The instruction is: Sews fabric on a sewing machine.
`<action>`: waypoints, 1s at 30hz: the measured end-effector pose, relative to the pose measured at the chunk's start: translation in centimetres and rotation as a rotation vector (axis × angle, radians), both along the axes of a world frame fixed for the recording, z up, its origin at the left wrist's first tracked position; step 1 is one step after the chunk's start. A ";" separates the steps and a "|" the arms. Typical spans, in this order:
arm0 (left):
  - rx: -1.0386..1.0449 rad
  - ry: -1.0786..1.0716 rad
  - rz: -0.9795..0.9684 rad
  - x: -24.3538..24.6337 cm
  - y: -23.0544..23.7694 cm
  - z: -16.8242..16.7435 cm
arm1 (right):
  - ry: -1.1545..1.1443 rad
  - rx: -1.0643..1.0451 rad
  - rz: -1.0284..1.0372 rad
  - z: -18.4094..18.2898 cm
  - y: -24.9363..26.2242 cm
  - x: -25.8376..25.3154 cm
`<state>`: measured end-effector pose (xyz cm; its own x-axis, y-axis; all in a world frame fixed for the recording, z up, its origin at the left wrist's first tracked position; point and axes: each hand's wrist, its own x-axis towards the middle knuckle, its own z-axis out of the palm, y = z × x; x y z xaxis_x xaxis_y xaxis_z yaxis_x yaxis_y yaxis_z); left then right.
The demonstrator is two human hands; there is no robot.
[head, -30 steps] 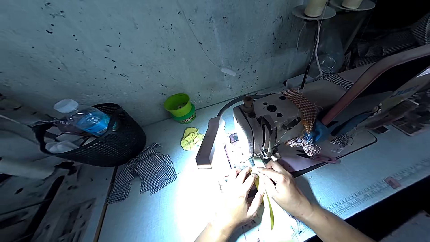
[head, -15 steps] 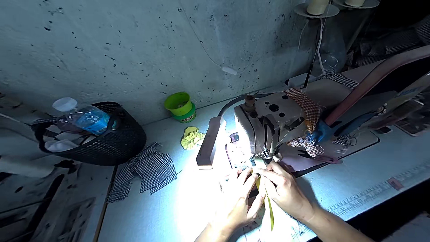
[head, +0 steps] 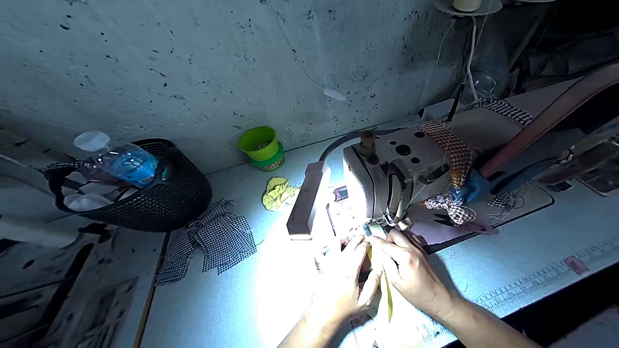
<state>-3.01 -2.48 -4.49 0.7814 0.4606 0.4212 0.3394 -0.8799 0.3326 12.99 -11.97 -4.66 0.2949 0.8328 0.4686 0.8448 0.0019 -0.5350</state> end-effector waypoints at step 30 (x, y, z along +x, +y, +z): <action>-0.022 0.031 -0.019 -0.1 0.2 0.2 | -0.021 0.030 0.011 -0.2 -0.6 0.1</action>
